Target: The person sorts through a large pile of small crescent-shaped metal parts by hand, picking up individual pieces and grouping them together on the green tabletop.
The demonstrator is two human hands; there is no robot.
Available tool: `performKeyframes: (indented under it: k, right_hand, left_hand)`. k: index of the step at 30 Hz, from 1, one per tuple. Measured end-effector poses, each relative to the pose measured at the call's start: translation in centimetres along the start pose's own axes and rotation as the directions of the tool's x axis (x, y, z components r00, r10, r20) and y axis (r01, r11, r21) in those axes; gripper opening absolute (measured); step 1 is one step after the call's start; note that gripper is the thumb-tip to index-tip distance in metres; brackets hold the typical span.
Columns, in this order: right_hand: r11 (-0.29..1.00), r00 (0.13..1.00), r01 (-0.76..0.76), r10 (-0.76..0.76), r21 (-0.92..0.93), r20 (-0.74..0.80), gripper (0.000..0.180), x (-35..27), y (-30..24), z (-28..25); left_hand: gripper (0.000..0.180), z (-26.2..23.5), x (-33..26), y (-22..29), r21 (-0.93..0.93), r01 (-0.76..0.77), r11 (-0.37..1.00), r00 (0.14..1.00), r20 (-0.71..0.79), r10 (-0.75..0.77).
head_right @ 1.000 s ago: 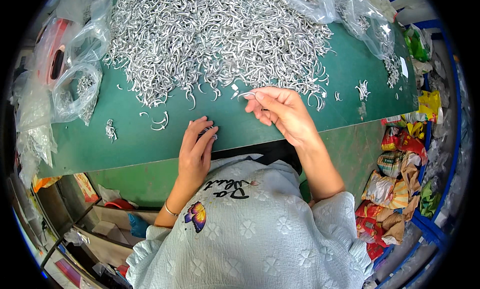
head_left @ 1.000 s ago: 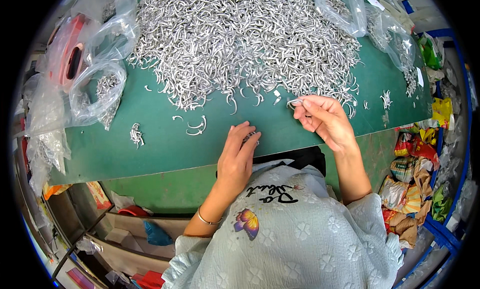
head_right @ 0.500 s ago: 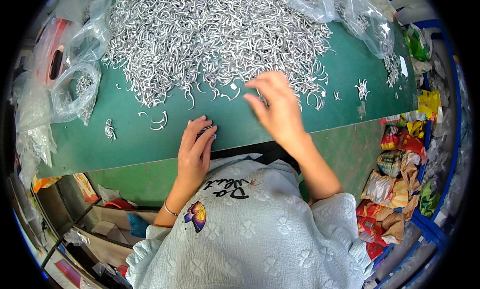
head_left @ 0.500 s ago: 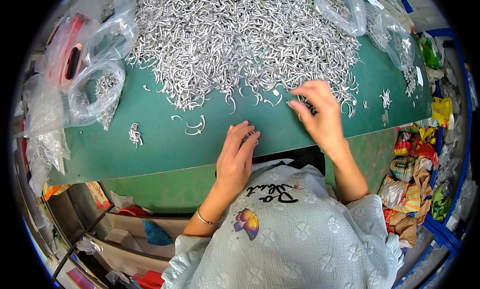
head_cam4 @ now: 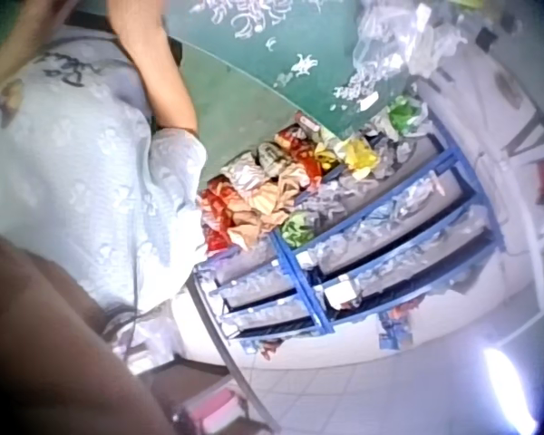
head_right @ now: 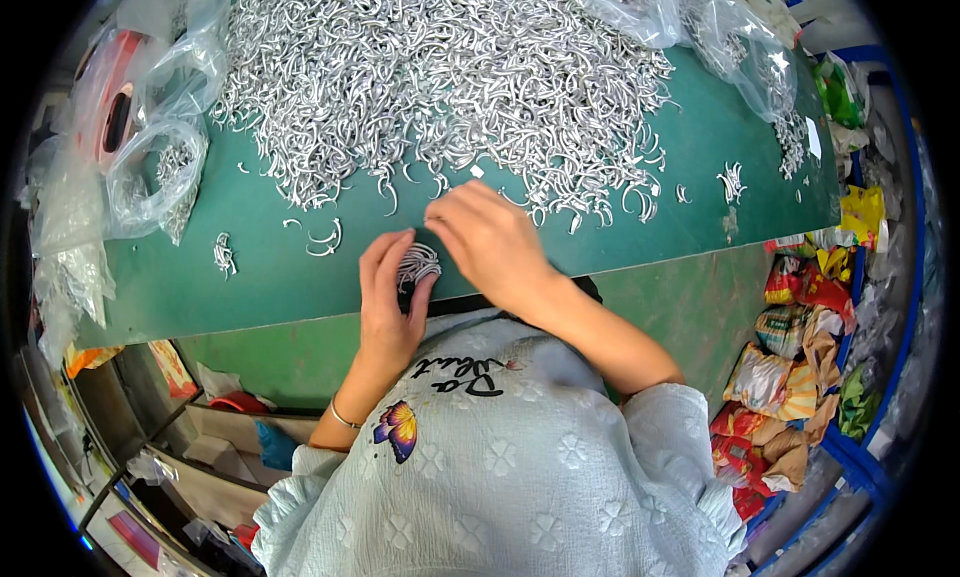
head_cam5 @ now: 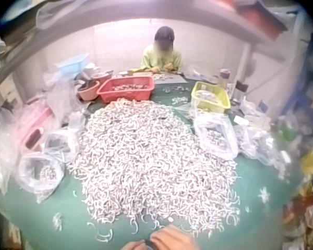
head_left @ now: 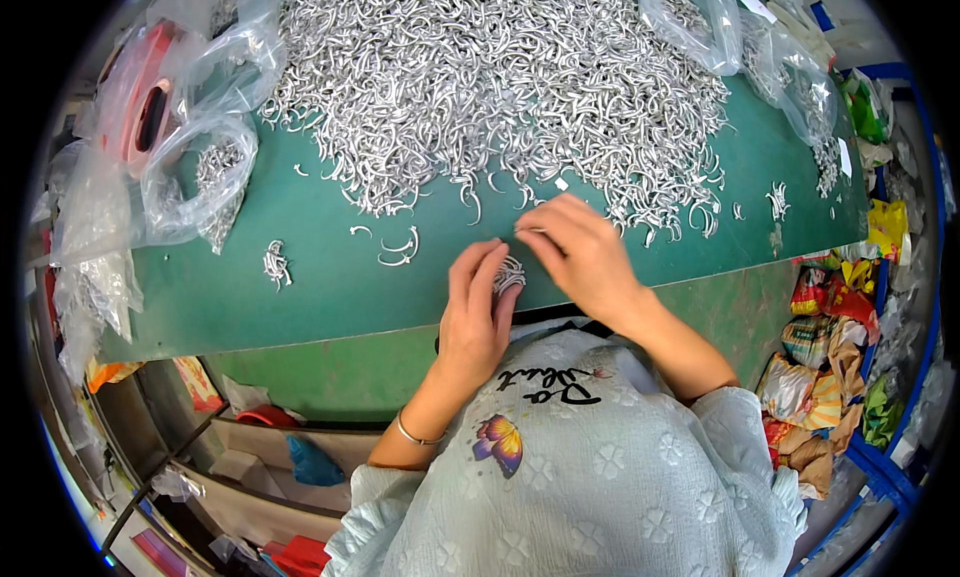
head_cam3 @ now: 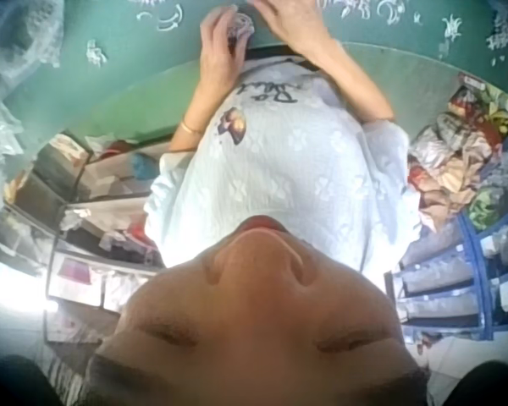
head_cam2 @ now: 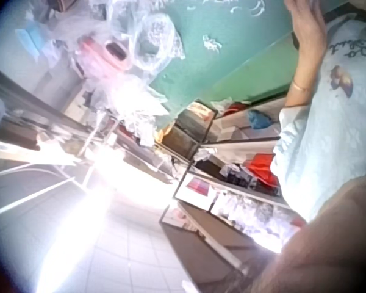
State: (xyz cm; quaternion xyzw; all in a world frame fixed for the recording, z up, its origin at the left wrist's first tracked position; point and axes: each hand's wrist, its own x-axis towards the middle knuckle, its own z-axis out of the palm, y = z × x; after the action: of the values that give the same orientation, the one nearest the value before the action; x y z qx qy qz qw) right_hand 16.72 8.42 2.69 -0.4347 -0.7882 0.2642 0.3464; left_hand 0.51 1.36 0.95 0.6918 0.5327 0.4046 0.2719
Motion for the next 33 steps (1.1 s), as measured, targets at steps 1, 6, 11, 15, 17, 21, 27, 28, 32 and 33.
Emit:
performKeyframes:
  k: [1,6,11,15,17,21,27,28,32,33]
  right_hand:
    - [1.0,0.999,0.012,-0.012,-0.021,0.031,0.014,-0.1,-0.3,0.9]
    - [0.994,0.972,0.061,-0.079,0.089,0.222,0.02,-0.8,-1.2,0.4]
    - [0.982,0.995,-0.045,0.026,-0.184,-0.101,0.03,0.5,2.4,-3.7]
    - [0.906,0.993,-0.091,0.055,-0.414,-0.1,0.023,0.9,3.2,-5.3]
    - [0.907,0.996,-0.076,0.053,-0.414,-0.065,0.02,0.3,3.8,-5.8]
    - [0.887,0.98,-0.091,-0.002,-0.453,-0.2,0.015,0.3,4.1,-6.9]
    - [0.909,0.984,-0.074,0.0,-0.41,-0.177,0.021,1.5,2.5,-4.4]
    - [0.888,0.988,-0.097,0.032,-0.449,-0.15,0.02,1.8,2.5,-3.8]
    - [0.876,0.991,-0.084,0.025,-0.475,-0.128,0.018,1.9,3.2,-2.9]
    - [0.884,0.988,-0.089,0.021,-0.458,-0.151,0.018,1.9,3.4,-3.2]
  left_hand:
    - [0.064,0.1,-0.1,-0.3,0.017,-0.03,0.999,0.999,-0.038,0.031]
    - [0.06,0.2,0.3,-0.3,0.019,-0.044,0.999,0.999,0.0,0.044]
    - [0.037,-0.3,0.6,0.1,0.16,-0.116,0.98,0.985,0.147,0.093]
    - [0.035,-0.3,0.6,0.0,0.152,-0.131,0.98,0.983,0.15,0.108]
    - [0.035,-0.2,0.6,0.1,0.146,-0.129,0.981,0.985,0.135,0.11]
    - [0.035,-0.1,0.5,-0.1,0.144,-0.125,0.982,0.987,0.119,0.108]
    - [0.031,0.0,0.3,-0.1,0.129,-0.079,0.988,0.992,0.11,0.065]
    - [0.031,0.0,0.4,-0.1,0.126,-0.078,0.989,0.992,0.108,0.065]
    - [0.03,0.0,0.4,-0.1,0.118,-0.079,0.99,0.992,0.109,0.066]
    - [0.03,-0.1,0.4,-0.1,0.118,-0.079,0.99,0.992,0.109,0.067]
